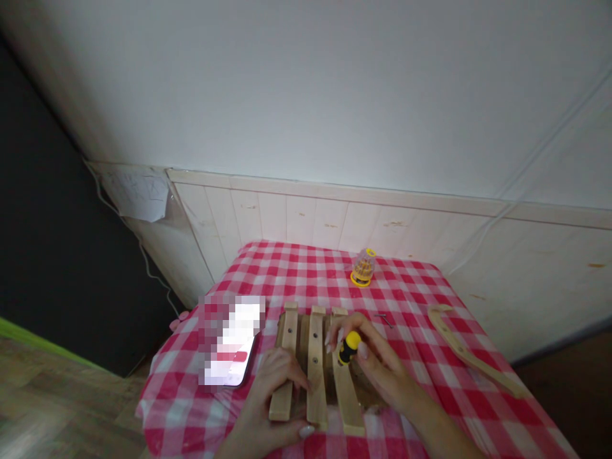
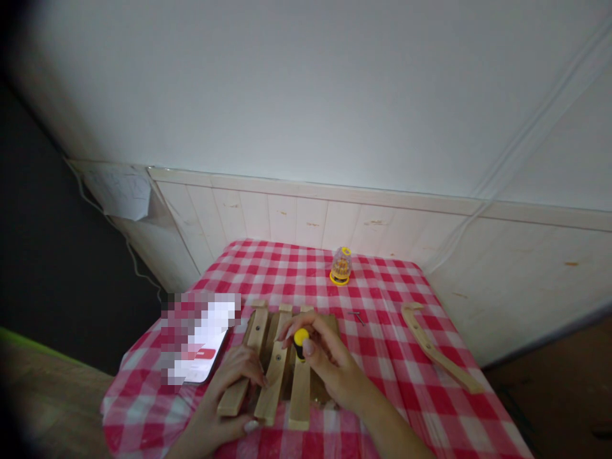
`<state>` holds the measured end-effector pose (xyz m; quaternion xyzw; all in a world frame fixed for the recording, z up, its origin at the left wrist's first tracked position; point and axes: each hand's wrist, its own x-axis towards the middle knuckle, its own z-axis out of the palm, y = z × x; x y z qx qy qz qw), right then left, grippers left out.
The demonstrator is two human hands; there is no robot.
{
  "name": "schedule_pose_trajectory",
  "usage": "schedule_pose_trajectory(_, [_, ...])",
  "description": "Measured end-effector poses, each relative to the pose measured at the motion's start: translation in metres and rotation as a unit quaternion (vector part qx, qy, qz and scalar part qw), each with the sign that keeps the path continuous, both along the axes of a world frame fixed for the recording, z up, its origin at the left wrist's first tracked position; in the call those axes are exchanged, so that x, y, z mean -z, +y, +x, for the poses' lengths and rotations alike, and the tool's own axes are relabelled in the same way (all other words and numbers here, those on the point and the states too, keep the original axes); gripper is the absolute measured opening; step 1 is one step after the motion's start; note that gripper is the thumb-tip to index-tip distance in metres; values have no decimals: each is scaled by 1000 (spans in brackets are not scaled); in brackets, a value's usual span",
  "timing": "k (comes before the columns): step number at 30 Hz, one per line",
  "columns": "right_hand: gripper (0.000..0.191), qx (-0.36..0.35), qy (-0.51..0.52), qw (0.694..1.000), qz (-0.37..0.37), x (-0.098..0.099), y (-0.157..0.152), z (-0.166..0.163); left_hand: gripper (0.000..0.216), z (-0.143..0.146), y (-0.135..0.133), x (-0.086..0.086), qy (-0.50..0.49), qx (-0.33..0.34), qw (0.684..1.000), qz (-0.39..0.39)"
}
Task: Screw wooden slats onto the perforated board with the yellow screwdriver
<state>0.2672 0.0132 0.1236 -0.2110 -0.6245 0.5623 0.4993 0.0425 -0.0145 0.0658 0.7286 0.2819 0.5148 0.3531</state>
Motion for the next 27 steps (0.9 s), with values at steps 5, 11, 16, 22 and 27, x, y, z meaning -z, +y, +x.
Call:
schedule_pose_trajectory(5, [21, -48, 24, 998, -39, -9, -3, -2, 47, 0, 1, 1, -1, 1, 1000, 0])
schedule_pose_trajectory(11, [38, -18, 25, 998, -50, -3, -2, -5, 46, -3, 0, 4, 0, 4, 1000, -11])
schedule_pose_trajectory(16, [58, -11, 47, 989, -137, 3, 0, -7, 47, -3, 0, 4, 0, -1, 1000, -2])
schedule_pose_trajectory(22, [43, 5, -22, 998, -55, 7, -1, 2, 50, -2, 1, 2, 7, -8, 1000, 5])
schedule_pose_trajectory(27, [33, 47, -57, 997, 18, -9, 0, 3, 53, -1, 0, 0, 18, -10, 1000, 2])
